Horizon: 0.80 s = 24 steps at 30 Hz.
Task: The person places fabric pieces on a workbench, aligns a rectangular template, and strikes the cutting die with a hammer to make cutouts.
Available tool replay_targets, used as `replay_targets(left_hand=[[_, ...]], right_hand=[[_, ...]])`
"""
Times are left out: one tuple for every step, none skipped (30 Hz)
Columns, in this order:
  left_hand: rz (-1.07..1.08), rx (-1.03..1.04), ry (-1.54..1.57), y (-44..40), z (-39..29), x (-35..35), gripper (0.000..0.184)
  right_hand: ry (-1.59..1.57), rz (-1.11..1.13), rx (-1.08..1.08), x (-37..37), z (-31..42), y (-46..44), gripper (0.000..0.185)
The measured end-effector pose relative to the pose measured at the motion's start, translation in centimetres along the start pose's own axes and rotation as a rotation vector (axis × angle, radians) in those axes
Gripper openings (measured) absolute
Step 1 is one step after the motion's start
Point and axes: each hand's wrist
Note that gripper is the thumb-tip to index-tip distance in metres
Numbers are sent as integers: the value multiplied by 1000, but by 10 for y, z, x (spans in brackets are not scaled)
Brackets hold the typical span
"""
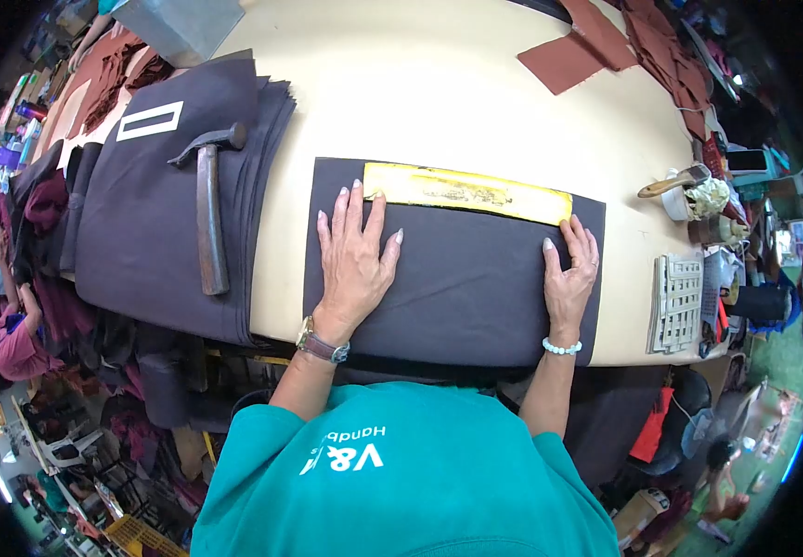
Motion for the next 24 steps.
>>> replay_targets(left_hand=[[-1,4,-3,0,0,1,53],[-1,5,-6,1,1,2,53],[-3,7,-10,1,1,2,53],[0,3,-10,0,1,2,53],[3,1,-10,0,1,1,53],[9,-2,-9,0,0,0,53],[8,0,-17,0,0,0,53],[8,2,-23,1,0,0,53],[7,3,-30,1,0,0,53],[10,-5,-36,1,1,0,53],[13,-7,-43,1,1,0,53],[18,-4,-46,0,0,0,53],[-11,10,-52,0,0,0,52],[-39,28,-54,0,0,0,51],[-45,37,-62,-1,0,0,50],[-37,34,-53,-1,0,-1,50],[-34,36,-61,-1,0,0,51],[-31,37,-69,-1,1,1,51],[-30,41,-66,-1,0,0,51],[-24,40,-72,0,1,0,51],[-16,42,-75,0,0,0,51],[-11,39,-81,-1,0,0,51],[9,27,-88,-1,-1,-1,51],[10,30,-92,-1,-1,-1,51]], right_hand=[[-5,0,2,0,0,0,38],[-9,1,2,0,1,1,38],[1,0,4,-1,1,2,38],[8,-3,6,0,1,2,38],[15,-7,8,1,2,1,38],[13,-10,2,1,2,1,39],[12,-10,-4,0,2,1,39],[13,-9,-10,0,2,1,39],[14,-6,-11,-1,2,2,39],[13,-8,-12,-1,2,2,39],[13,-16,-10,0,3,1,39],[12,-16,-21,0,3,0,39],[17,-18,-28,0,2,0,40],[26,-22,-31,-1,1,1,40],[42,-43,-34,1,1,2,39],[43,-47,-43,0,2,1,38],[50,-53,-47,-1,2,1,38],[56,-58,-51,-1,2,1,37],[50,-60,-44,0,1,2,37],[36,-52,-27,-1,4,2,37],[34,-57,-18,-2,6,2,37],[30,-59,-12,-2,7,2,37],[29,-55,-8,-2,6,2,38],[33,-57,-7,-2,5,2,38]])
Point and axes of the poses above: each hand's wrist, its own y-axis away from the middle knuckle, its own x-axis out of the palm, z = x × y, and after that the axes turned 5 degrees about z, right-handed
